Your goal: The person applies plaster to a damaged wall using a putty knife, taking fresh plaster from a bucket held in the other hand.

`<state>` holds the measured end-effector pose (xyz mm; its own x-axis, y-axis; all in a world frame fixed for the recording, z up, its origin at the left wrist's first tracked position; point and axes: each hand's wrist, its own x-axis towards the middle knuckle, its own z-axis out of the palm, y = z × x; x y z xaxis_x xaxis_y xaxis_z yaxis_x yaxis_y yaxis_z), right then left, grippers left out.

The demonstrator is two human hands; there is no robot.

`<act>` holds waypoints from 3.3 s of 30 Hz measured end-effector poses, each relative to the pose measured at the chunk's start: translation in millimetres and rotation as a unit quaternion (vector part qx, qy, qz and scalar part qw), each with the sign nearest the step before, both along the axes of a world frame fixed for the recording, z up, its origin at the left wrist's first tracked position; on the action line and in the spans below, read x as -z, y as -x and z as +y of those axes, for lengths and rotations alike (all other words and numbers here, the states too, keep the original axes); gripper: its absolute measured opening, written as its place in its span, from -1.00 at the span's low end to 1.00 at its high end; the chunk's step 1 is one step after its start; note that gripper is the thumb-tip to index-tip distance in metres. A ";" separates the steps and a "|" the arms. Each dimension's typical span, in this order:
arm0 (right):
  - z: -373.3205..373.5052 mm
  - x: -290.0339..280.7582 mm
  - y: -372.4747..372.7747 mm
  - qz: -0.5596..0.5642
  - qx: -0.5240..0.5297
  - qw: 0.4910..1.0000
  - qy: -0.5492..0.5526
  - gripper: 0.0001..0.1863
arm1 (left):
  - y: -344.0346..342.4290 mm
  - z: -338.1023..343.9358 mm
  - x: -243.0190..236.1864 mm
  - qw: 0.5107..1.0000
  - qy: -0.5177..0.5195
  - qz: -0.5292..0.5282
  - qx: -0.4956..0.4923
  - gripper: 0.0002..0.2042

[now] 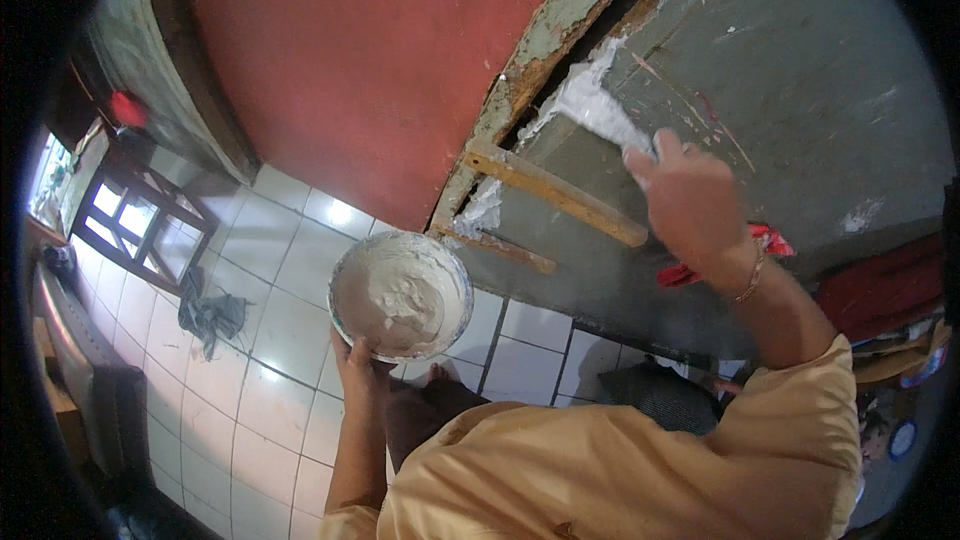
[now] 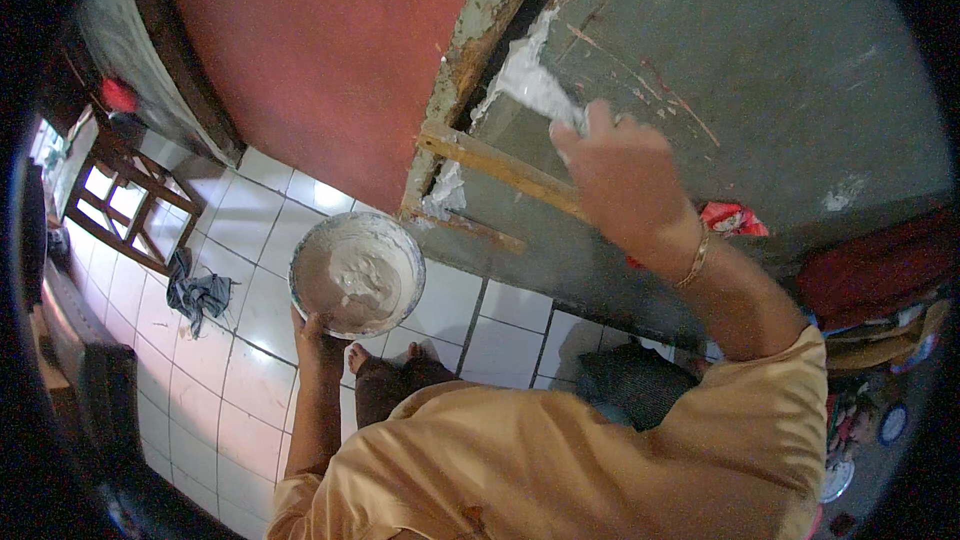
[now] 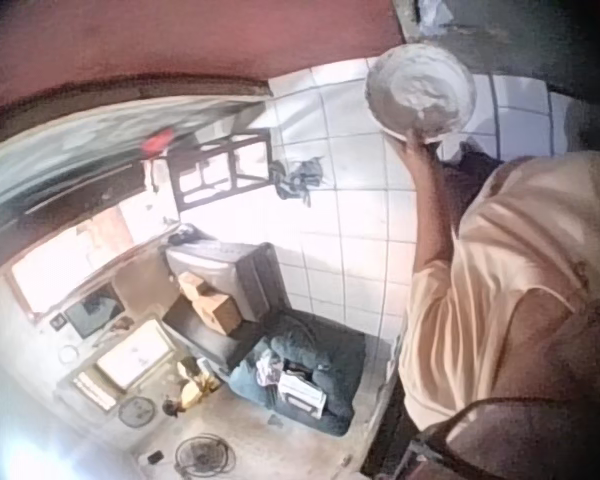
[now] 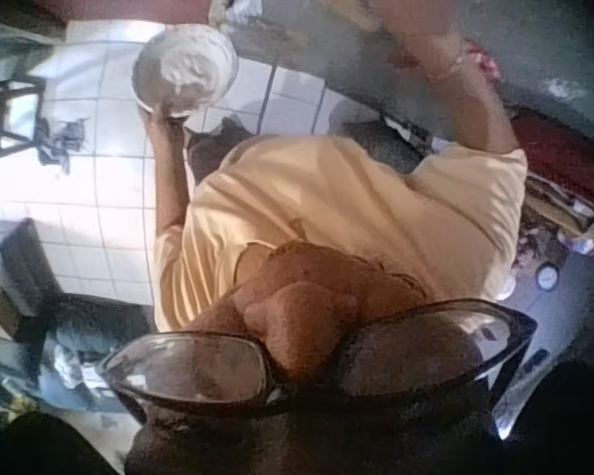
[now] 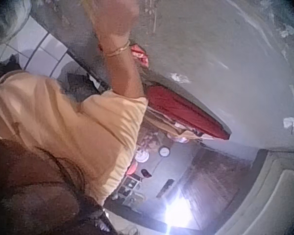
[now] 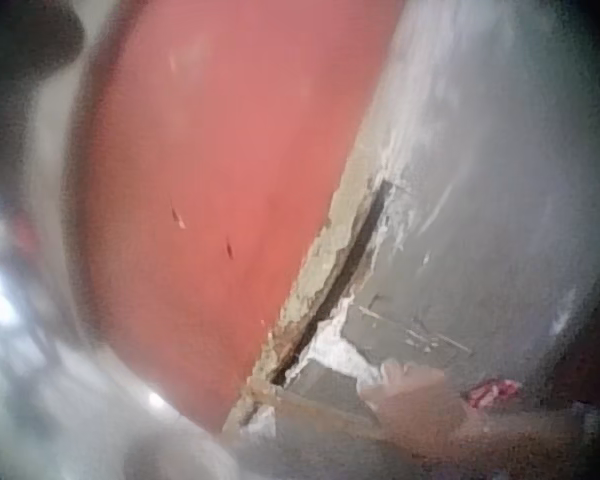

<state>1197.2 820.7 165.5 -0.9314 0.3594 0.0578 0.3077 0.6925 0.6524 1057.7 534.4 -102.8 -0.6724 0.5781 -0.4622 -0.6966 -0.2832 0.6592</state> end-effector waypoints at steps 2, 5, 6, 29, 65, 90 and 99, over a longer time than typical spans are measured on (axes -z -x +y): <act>-4.3 8.2 -6.6 -0.022 0.026 0.997 0.075 -0.81 | -1.5 -1.0 -4.6 1.000 0.012 0.003 0.002 -0.30; -11.9 2.3 -8.5 0.021 -0.005 0.998 0.066 -0.80 | -3.4 -0.1 -15.2 1.000 -0.002 0.012 0.000 -0.30; -11.7 -1.9 -7.0 0.038 0.006 0.998 0.057 -0.80 | -3.3 0.3 -18.1 1.000 -0.012 0.016 -0.002 -0.30; -12.0 -84.6 77.7 -0.107 -0.088 0.987 -0.076 -0.82 | -23.4 -1.5 8.2 0.999 -0.007 -0.036 -0.040 -0.31; 4.2 15.0 61.1 -0.105 -0.082 0.991 0.033 -0.89 | -12.0 -9.1 37.5 0.998 0.023 -0.043 -0.045 -0.27; 24.6 -9.6 11.9 -0.023 -0.186 0.982 -0.009 -0.70 | -8.8 -13.2 10.3 0.999 0.033 -0.023 -0.008 -0.29; 61.1 -67.3 -20.8 0.102 -0.257 0.949 -0.155 -0.60 | -14.8 -7.7 -21.0 1.000 -0.008 -0.020 -0.003 -0.31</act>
<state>1218.0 881.8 232.8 -0.9369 -0.2022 0.2853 0.1240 0.5707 0.8117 1072.4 526.7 -81.8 -0.6568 0.5822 -0.4792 -0.7207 -0.2979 0.6259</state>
